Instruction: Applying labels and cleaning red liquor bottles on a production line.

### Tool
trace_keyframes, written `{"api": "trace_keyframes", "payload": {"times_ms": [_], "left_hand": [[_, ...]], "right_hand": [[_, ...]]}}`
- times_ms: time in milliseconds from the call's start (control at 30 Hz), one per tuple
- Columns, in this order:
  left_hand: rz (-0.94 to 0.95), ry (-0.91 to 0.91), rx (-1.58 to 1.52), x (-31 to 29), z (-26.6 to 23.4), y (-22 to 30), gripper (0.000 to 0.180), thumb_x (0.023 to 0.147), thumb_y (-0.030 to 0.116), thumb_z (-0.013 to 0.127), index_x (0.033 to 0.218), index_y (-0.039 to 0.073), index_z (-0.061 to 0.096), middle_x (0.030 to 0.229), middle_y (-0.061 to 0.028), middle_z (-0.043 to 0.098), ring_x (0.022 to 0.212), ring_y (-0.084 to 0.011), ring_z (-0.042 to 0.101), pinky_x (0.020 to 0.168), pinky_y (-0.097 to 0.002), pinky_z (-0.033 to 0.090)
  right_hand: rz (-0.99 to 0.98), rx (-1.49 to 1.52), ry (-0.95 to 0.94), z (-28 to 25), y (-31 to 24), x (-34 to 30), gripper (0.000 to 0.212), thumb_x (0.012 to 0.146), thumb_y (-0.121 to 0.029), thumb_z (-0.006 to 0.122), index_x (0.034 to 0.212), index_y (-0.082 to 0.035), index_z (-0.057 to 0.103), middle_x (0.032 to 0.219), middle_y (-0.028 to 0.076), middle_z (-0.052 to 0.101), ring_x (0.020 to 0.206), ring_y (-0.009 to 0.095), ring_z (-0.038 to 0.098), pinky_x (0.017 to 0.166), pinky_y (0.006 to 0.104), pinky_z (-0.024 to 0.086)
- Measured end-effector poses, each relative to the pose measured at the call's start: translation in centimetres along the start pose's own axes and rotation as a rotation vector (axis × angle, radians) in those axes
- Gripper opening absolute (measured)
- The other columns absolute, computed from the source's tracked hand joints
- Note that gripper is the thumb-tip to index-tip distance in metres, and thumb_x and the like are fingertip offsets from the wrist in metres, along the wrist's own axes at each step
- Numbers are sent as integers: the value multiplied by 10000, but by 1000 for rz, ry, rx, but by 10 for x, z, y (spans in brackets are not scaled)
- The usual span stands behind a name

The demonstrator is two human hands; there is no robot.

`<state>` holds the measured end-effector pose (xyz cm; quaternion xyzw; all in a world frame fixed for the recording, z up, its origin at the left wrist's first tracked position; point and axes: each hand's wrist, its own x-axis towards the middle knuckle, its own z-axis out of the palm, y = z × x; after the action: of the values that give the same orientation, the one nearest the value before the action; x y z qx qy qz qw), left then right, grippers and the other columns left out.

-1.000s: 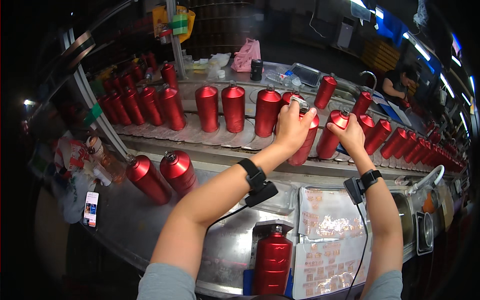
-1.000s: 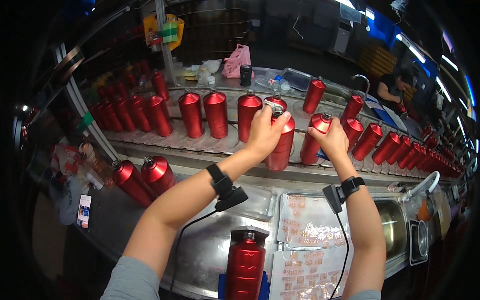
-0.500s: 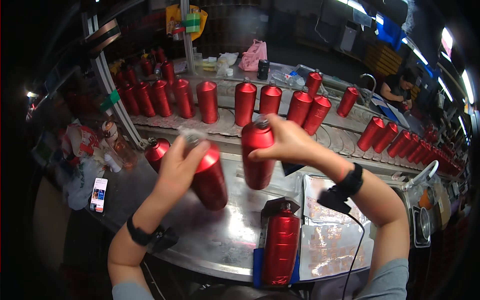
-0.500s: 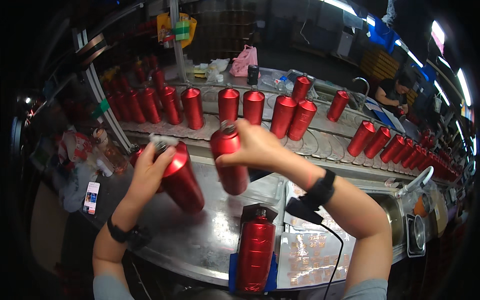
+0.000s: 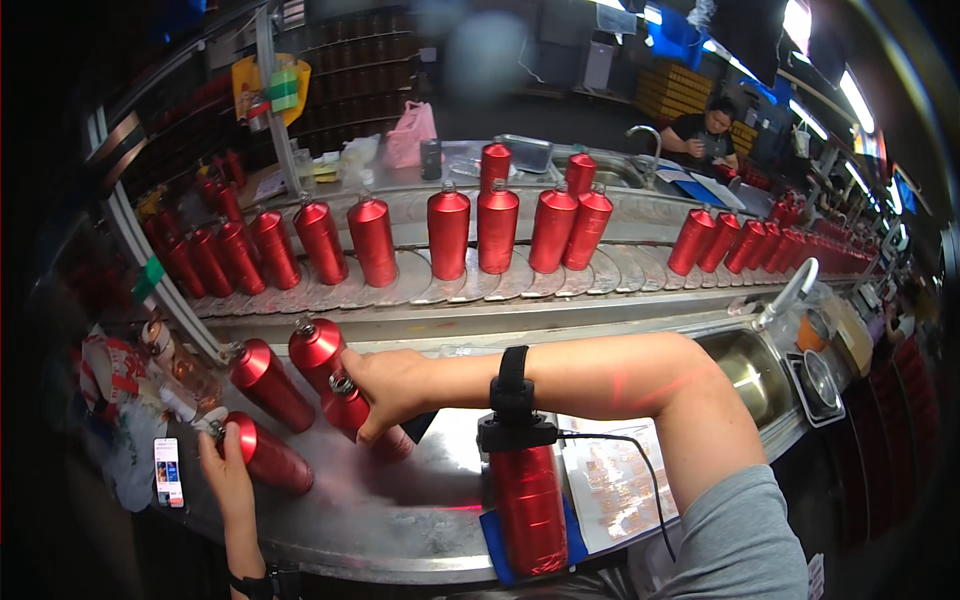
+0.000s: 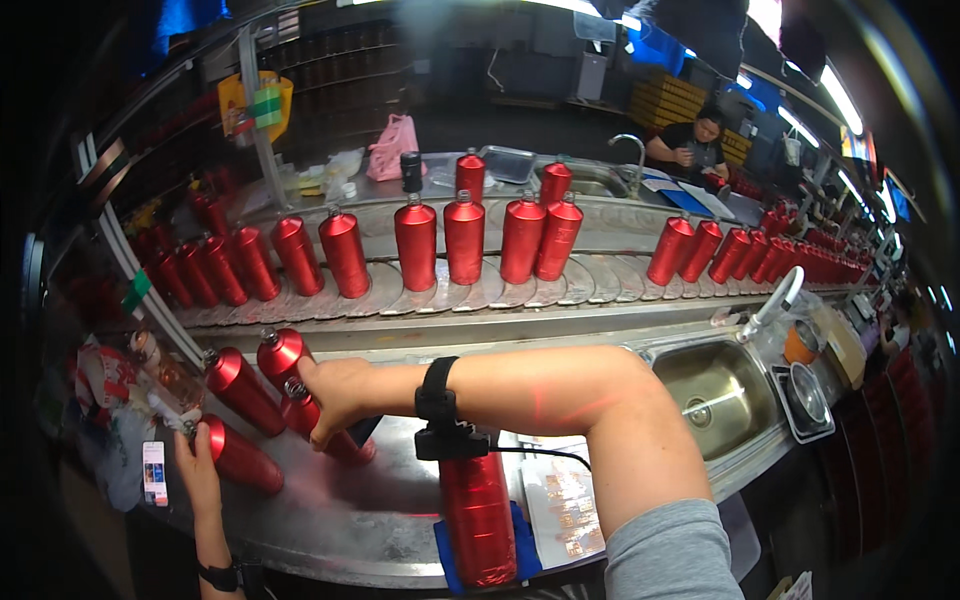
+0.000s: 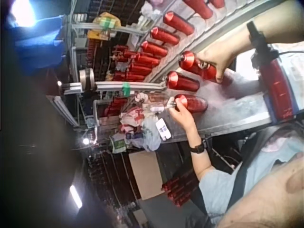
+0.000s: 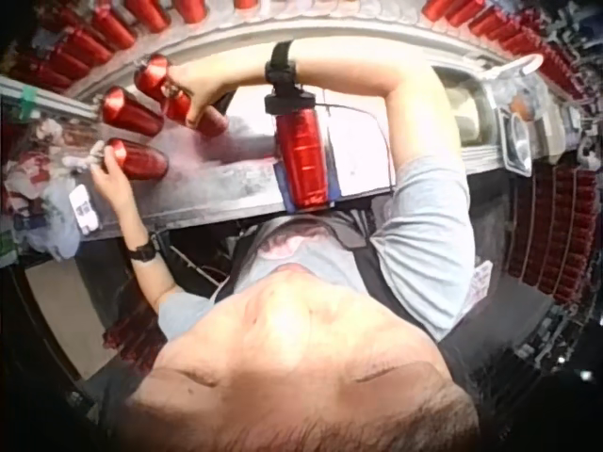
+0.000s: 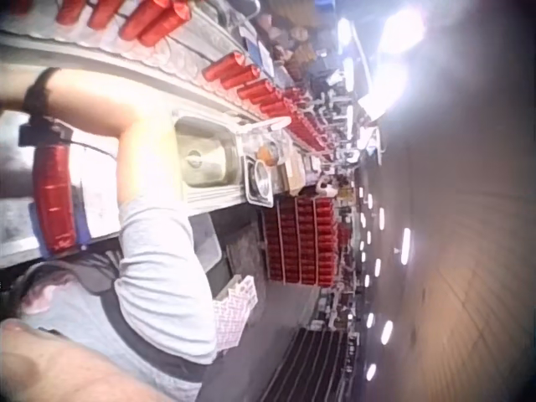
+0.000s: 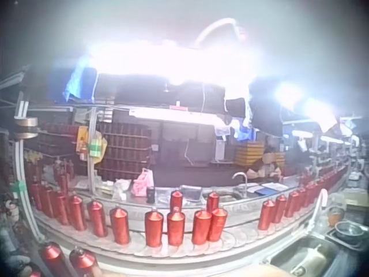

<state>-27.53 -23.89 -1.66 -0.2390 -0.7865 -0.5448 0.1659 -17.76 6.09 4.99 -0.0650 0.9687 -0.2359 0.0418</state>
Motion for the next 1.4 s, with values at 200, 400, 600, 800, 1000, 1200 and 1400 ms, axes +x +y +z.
{"api": "trace_keyframes", "payload": {"times_ms": [200, 400, 600, 800, 1000, 1200, 1400], "left_hand": [[-101, 23, 103, 20, -16, -50, 379, 983, 203, 581, 1278, -36, 556, 1232, -151, 616, 1125, -229, 570, 1004, -348, 400], [50, 177, 355, 22, -22, -51, 494, 951, 147, 608, 1372, -56, 446, 1380, -198, 497, 1255, -289, 486, 1072, -391, 347], [232, -39, -1, 1, 18, 9, 607, 886, 12, 540, 1454, -59, 339, 1518, -181, 359, 1396, -276, 358, 1142, -389, 283], [71, -231, 4, 7, 96, 20, 835, 754, 179, 748, 1452, -46, 350, 1457, -202, 417, 1365, -310, 386, 1131, -399, 290], [173, -222, 136, 1, 112, 26, 901, 613, 300, 881, 1347, 15, 444, 1432, -214, 366, 1292, -353, 423, 1087, -434, 351], [154, -162, 110, -4, 110, 28, 789, 634, 187, 865, 1296, 28, 466, 1250, -172, 479, 1142, -329, 504, 1000, -424, 411], [159, -175, 27, 5, 87, 13, 763, 654, 176, 852, 1296, 20, 470, 1215, -167, 503, 1126, -321, 511, 996, -413, 408]], "right_hand": [[-41, 61, 4, -45, 24, -6, 949, 650, -502, 842, 1338, 23, 452, 1087, 255, 659, 1012, 362, 660, 875, 407, 509], [525, -171, 931, -135, 192, -77, 337, 833, -301, 680, 1040, -37, 649, 827, 146, 676, 783, 245, 669, 725, 383, 526], [1054, -414, 908, -170, 356, -137, 688, 832, -208, 561, 1492, -170, 368, 1299, 264, 551, 1188, 399, 569, 993, 476, 462], [905, -647, 1090, -179, 429, -197, 255, 894, -203, 496, 1083, -61, 591, 976, 242, 675, 934, 443, 646, 785, 544, 507], [1130, -498, 1055, -194, 453, -248, 396, 875, -403, 612, 932, -16, 675, 989, 246, 671, 963, 436, 631, 809, 516, 488], [953, -696, 1367, -157, 439, -304, 353, 911, -307, 589, 835, 35, 630, 891, 267, 633, 878, 442, 613, 782, 499, 472], [614, -770, 1192, -164, 315, -321, 235, 910, -150, 621, 804, 57, 590, 788, 203, 589, 708, 340, 577, 665, 411, 443]]}}
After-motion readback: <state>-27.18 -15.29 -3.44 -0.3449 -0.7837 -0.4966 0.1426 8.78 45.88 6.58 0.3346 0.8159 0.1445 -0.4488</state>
